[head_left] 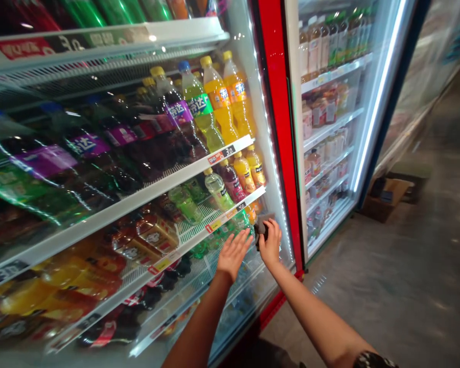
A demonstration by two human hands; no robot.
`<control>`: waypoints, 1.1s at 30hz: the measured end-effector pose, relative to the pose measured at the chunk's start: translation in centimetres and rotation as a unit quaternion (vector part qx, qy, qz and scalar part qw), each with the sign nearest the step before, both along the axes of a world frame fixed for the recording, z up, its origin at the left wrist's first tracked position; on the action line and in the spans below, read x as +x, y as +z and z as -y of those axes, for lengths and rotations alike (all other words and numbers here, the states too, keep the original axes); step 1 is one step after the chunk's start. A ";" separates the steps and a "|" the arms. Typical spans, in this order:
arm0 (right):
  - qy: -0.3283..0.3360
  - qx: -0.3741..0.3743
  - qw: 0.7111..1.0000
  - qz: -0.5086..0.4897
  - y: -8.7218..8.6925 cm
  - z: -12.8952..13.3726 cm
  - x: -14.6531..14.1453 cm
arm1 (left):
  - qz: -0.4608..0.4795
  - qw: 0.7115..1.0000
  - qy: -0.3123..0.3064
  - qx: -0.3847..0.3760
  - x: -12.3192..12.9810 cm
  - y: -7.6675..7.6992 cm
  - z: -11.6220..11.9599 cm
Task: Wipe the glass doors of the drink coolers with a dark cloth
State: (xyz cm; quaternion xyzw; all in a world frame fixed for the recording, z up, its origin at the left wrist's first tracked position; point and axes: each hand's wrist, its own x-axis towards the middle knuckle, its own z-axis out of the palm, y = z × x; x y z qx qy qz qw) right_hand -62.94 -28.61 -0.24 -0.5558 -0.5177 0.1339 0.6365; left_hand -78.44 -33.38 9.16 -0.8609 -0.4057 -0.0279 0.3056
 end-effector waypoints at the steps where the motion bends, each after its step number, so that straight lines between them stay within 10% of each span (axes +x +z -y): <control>1: -0.003 0.001 1.000 0.001 0.2 -0.8 1.0 | 0.003 1.000 0.009 0.003 0.1 -0.3 -0.1; 21: -0.043 -0.057 0.997 -0.012 -0.4 -4.2 6.6 | 0.007 0.993 -0.022 0.120 1.0 0.1 -0.9; 29: -0.016 -0.037 0.999 -0.001 2.3 -6.5 7.8 | 0.037 0.993 -0.023 0.110 0.8 -0.8 -1.5; 33: -0.020 -0.055 0.998 -0.016 0.4 -5.5 8.7 | 0.026 0.995 -0.009 0.098 0.8 -0.9 -1.4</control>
